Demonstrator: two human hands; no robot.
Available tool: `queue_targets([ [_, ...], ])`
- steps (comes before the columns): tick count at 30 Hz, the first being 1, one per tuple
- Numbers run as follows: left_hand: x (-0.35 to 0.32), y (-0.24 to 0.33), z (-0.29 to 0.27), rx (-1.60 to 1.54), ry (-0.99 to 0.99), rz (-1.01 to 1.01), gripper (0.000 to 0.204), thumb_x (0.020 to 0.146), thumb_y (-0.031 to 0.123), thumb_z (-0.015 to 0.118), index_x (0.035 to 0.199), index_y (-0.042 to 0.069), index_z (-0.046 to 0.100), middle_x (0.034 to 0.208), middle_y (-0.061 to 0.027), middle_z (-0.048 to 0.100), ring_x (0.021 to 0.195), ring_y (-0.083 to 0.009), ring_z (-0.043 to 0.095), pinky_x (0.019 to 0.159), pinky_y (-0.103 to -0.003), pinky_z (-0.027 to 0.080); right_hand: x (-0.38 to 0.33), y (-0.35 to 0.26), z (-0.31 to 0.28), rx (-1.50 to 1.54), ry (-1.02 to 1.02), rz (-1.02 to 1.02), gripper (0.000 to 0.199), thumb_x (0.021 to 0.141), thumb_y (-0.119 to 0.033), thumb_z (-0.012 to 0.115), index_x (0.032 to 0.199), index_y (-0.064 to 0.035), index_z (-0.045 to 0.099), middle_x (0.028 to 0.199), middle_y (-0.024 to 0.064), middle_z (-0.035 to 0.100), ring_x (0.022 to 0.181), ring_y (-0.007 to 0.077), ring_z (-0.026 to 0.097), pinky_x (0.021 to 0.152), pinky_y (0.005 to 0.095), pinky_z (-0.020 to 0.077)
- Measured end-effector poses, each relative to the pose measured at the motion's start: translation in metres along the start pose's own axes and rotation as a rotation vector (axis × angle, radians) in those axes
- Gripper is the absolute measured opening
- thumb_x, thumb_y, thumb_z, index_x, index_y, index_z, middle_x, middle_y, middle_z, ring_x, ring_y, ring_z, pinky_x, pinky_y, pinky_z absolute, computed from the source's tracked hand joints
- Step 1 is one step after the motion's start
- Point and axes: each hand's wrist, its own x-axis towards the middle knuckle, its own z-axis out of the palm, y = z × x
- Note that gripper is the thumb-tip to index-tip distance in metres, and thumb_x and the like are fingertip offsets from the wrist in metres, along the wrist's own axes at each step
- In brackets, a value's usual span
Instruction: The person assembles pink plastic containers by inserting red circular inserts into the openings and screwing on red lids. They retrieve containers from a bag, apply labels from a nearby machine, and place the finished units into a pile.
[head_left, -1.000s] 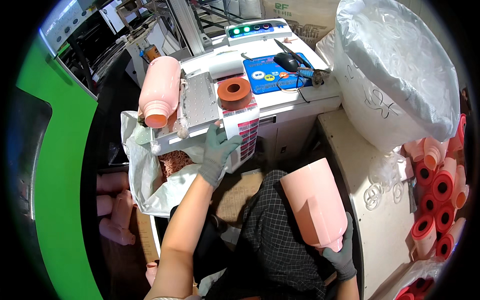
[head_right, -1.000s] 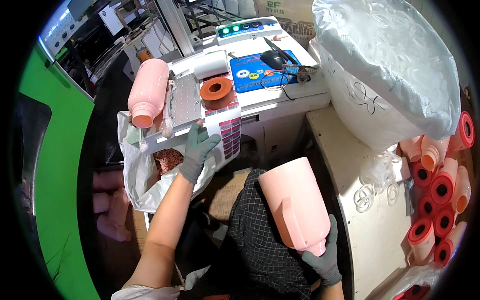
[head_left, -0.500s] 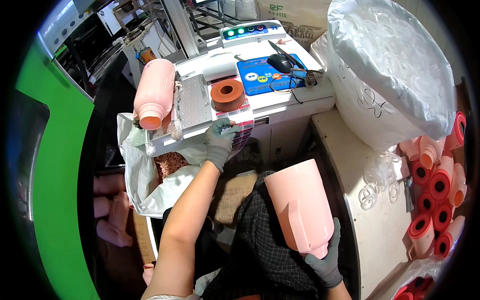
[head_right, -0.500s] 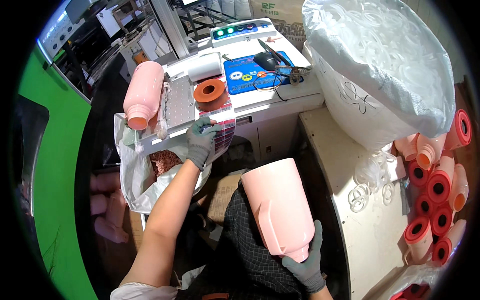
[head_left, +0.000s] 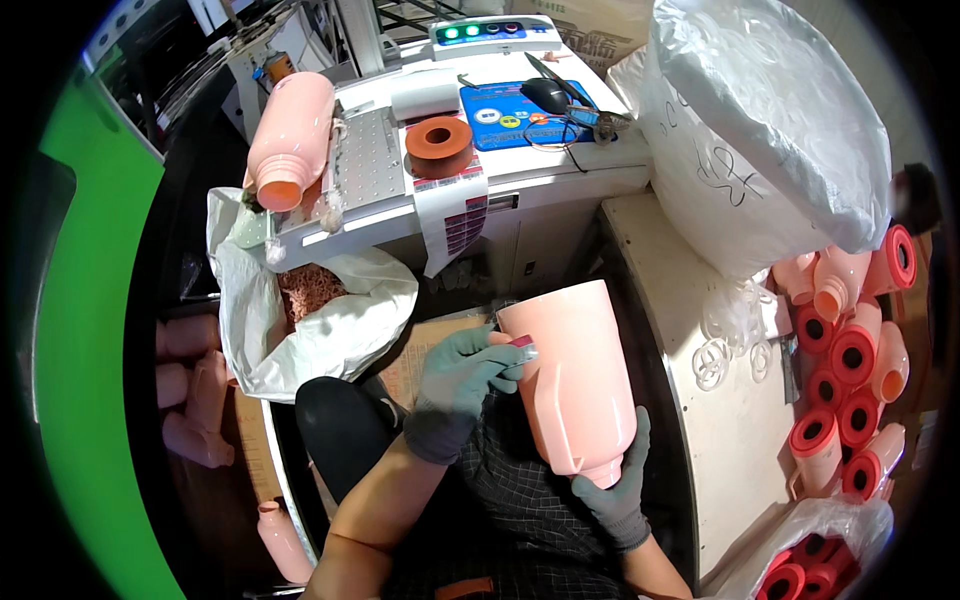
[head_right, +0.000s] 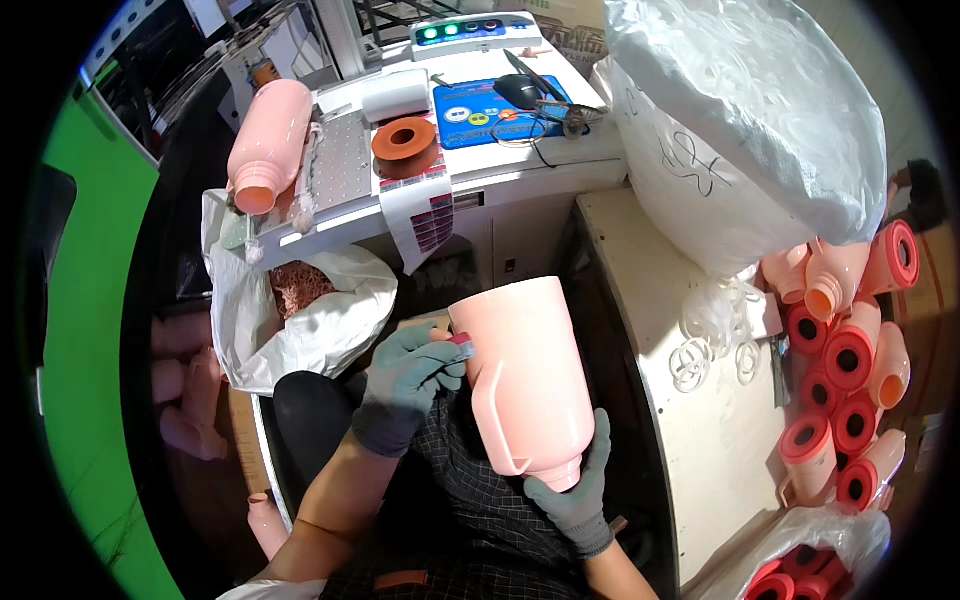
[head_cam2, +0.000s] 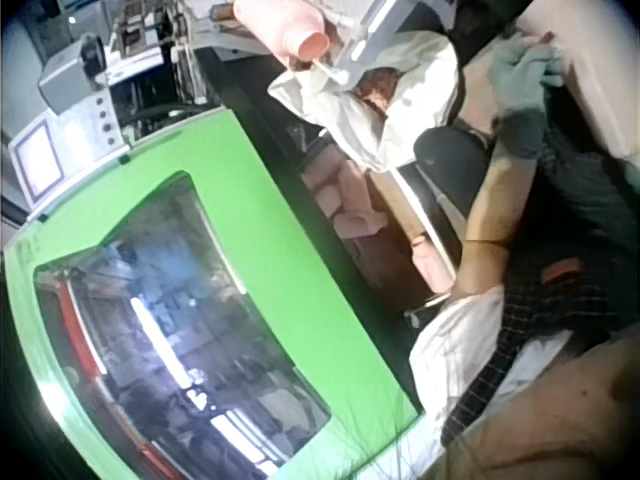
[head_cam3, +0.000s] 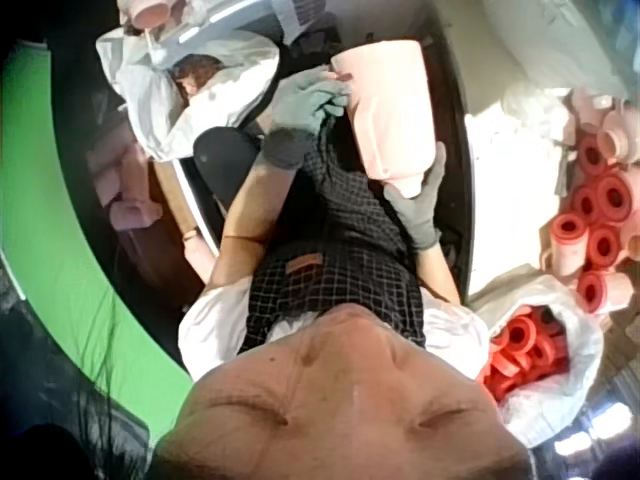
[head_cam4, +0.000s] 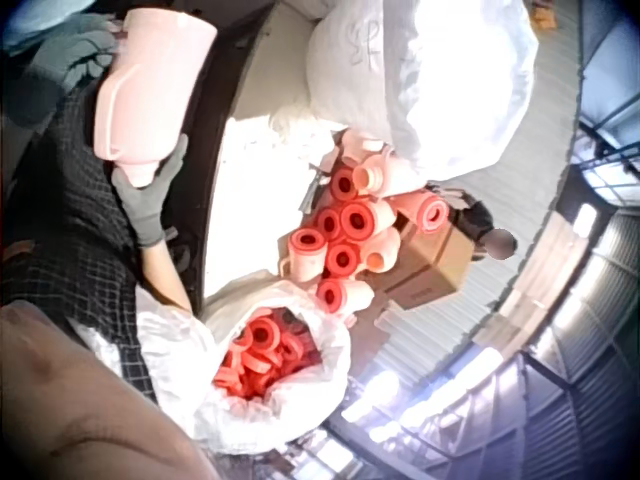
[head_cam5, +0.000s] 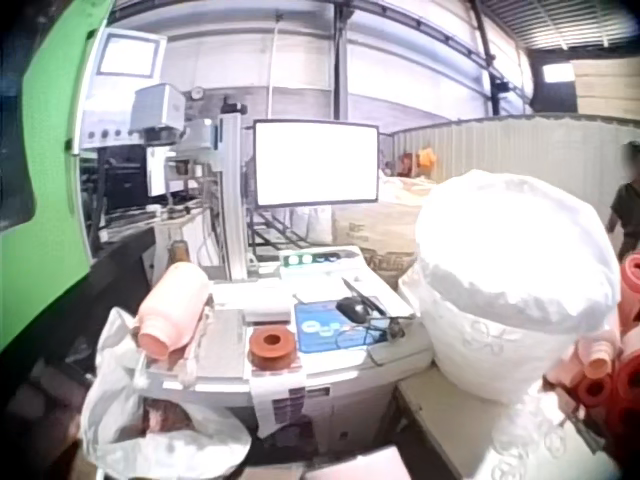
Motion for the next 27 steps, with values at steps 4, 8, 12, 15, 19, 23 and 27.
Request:
queue_targets([
  [4,-0.003,0.004,0.005,-0.094,0.037,-0.083,0.012,0.097,0.001,0.062,0.101,-0.006,0.071,0.091,-0.009,0.071,0.077,-0.0138,0.068,0.068,-0.022,0.053,-0.003,0.004,0.0,-0.116,-0.017,-0.025,0.127,0.072,-0.029,0.095,0.164,0.001,0.011,0.154,0.0196,0.034,0.139,0.0302,0.046,0.113,0.0465,0.0433],
  [8,-0.007,-0.001,0.0,0.059,0.041,0.029,0.014,0.094,0.006,0.072,0.105,-0.003,0.071,0.09,-0.0081,0.075,0.077,-0.0118,0.069,0.068,-0.023,0.054,-0.009,0.004,0.005,-0.197,0.009,-0.041,0.127,0.069,-0.03,0.096,0.162,0.0023,0.016,0.148,0.0191,0.037,0.136,0.0297,0.047,0.111,0.0461,0.0445],
  [12,-0.011,0.007,-0.004,0.243,0.096,0.174,0.018,0.094,0.016,0.077,0.096,0.0,0.069,0.085,-0.0061,0.072,0.073,-0.0137,0.067,0.067,-0.025,0.052,-0.009,-0.006,0.0,-0.45,-0.028,-0.119,0.127,0.069,-0.034,0.096,0.163,-0.0003,0.017,0.145,0.0187,0.04,0.133,0.0289,0.048,0.109,0.0452,0.0453],
  [15,-0.002,-0.008,-0.058,0.894,0.259,0.047,0.025,0.089,0.02,0.081,0.09,0.002,0.063,0.082,-0.0027,0.069,0.075,-0.0084,0.063,0.068,-0.024,0.051,0.0,-0.005,-0.003,-0.172,0.005,0.006,0.124,0.072,-0.037,0.094,0.164,-0.0028,0.017,0.148,0.0185,0.039,0.133,0.029,0.049,0.109,0.0445,0.0456],
  [19,-0.003,0.025,-0.135,1.206,0.537,0.565,0.042,0.088,0.03,0.081,0.118,0.006,0.063,0.111,-0.0146,0.068,0.097,-0.0314,0.067,0.085,-0.042,0.053,0.027,-0.05,-0.001,0.448,-0.008,0.3,0.102,0.087,-0.048,0.076,0.161,-0.0021,0.024,0.152,0.0173,0.047,0.133,0.0307,0.055,0.11,0.0424,0.0471],
  [23,0.028,0.128,-0.184,1.86,0.38,1.142,0.051,0.09,0.018,0.074,0.136,0.004,0.056,0.132,-0.0183,0.064,0.112,-0.036,0.066,0.09,-0.045,0.053,0.049,-0.038,-0.02,0.401,0.063,0.215,0.111,0.085,-0.046,0.078,0.166,-0.0052,0.014,0.158,0.0208,0.039,0.141,0.0337,0.049,0.115,0.0458,0.0435],
  [27,0.085,0.154,-0.248,2.188,0.495,0.916,0.036,0.091,0.021,0.067,0.125,0.009,0.063,0.119,-0.0129,0.068,0.101,-0.0294,0.066,0.084,-0.042,0.053,0.092,-0.072,0.033,0.403,-0.024,-0.025,0.111,0.084,-0.045,0.08,0.165,-0.0036,0.017,0.162,0.0181,0.034,0.147,0.032,0.04,0.121,0.0457,0.0346],
])
